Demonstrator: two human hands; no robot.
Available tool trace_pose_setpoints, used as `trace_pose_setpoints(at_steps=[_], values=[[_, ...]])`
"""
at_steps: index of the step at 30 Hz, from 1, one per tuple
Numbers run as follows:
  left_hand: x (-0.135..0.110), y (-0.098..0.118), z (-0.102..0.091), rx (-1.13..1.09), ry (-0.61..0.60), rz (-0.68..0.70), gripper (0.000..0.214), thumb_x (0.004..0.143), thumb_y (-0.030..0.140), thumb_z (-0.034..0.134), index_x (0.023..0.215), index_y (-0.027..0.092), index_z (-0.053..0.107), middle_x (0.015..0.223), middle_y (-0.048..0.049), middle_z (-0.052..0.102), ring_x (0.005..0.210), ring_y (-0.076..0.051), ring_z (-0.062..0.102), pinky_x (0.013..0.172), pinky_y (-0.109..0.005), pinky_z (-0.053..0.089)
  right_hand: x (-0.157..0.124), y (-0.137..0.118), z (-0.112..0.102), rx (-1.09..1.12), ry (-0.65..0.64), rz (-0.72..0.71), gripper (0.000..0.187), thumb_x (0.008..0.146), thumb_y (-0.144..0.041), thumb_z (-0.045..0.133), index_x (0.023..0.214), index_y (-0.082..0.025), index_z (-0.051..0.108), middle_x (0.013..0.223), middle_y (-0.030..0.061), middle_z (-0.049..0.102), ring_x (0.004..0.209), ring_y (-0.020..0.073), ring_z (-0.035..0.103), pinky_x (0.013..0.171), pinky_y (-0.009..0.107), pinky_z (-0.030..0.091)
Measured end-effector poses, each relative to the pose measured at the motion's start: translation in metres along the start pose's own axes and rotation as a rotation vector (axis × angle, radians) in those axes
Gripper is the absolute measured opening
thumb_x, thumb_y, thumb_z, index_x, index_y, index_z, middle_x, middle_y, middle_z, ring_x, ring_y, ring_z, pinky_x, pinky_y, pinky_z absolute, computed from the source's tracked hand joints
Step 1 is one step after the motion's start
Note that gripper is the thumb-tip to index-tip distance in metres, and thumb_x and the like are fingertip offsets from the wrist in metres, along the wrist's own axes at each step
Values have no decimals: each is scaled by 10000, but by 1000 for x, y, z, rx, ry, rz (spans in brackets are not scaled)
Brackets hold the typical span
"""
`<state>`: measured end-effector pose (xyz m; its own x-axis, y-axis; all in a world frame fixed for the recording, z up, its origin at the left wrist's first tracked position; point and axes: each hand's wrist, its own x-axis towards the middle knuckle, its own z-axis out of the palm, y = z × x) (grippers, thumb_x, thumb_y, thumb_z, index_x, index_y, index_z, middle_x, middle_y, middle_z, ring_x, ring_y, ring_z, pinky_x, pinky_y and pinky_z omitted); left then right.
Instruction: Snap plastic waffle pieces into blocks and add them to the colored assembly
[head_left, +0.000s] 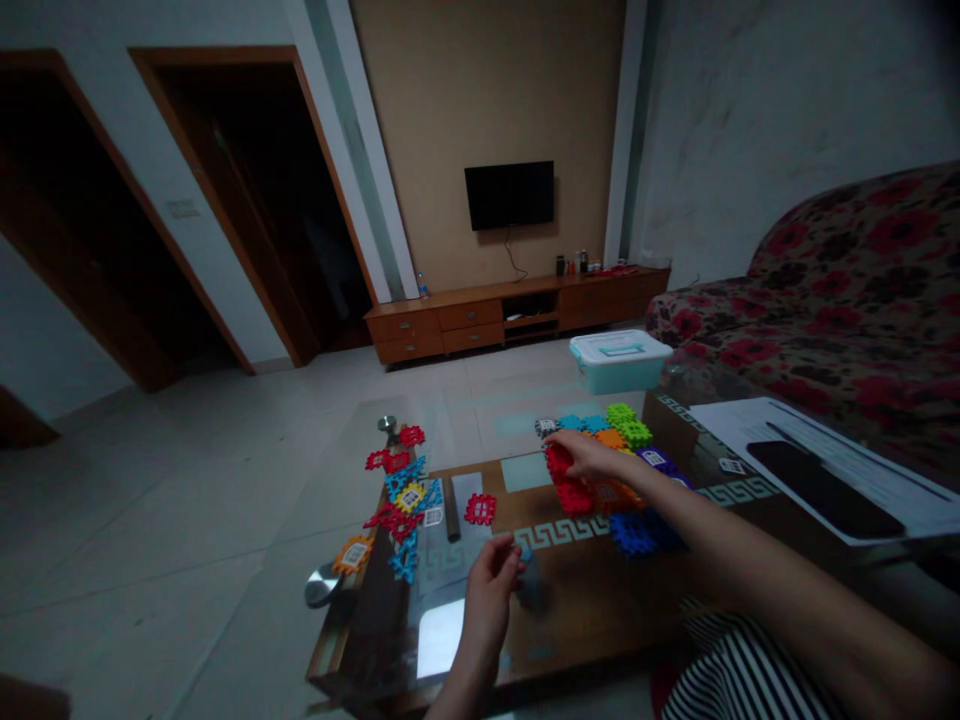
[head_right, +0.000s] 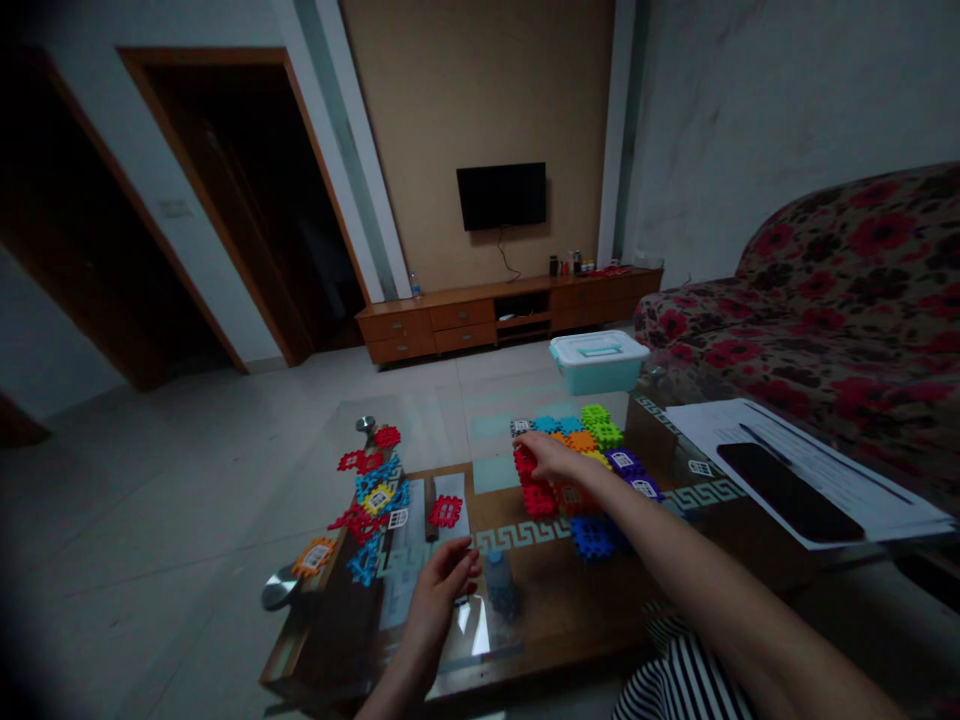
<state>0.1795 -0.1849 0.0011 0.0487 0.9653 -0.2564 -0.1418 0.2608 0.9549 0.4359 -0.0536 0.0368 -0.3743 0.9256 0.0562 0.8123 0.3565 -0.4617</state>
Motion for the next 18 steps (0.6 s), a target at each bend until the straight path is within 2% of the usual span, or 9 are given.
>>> trace_pose_setpoints(at_steps=[6, 10, 15, 18], values=[[1, -3, 1, -10, -28, -31, 440, 511, 399, 787, 860, 170, 648, 858, -49, 686, 699, -157, 618, 631, -268, 445, 4, 8, 2, -25, -84, -15, 685, 566, -22, 641, 1237, -143, 589, 1289, 144, 579, 1143, 285, 552, 983, 355, 426], [0, -3, 1, 32, -37, -36, 383, 535, 374, 770, 846, 184, 652, 862, -44, 689, 726, -165, 621, 646, -271, 448, 4, 8, -2, -33, -107, -14, 686, 555, -5, 636, 1222, -157, 604, 1292, 133, 583, 1166, 288, 542, 1008, 365, 411], [-1, -1, 1, 44, -40, -33, 350, 537, 341, 739, 835, 181, 652, 826, -33, 675, 727, -164, 614, 645, -267, 442, -4, 0, -10, -33, -53, 7, 690, 570, 4, 615, 1240, -158, 595, 1306, 137, 570, 1179, 291, 526, 1009, 377, 405], [-2, -2, 1, 23, -45, -27, 337, 541, 327, 725, 834, 180, 648, 824, -30, 670, 713, -160, 610, 642, -266, 441, -19, -6, -10, -71, -14, -54, 616, 621, -17, 600, 1217, -172, 600, 1240, 123, 595, 1137, 277, 532, 985, 383, 407]])
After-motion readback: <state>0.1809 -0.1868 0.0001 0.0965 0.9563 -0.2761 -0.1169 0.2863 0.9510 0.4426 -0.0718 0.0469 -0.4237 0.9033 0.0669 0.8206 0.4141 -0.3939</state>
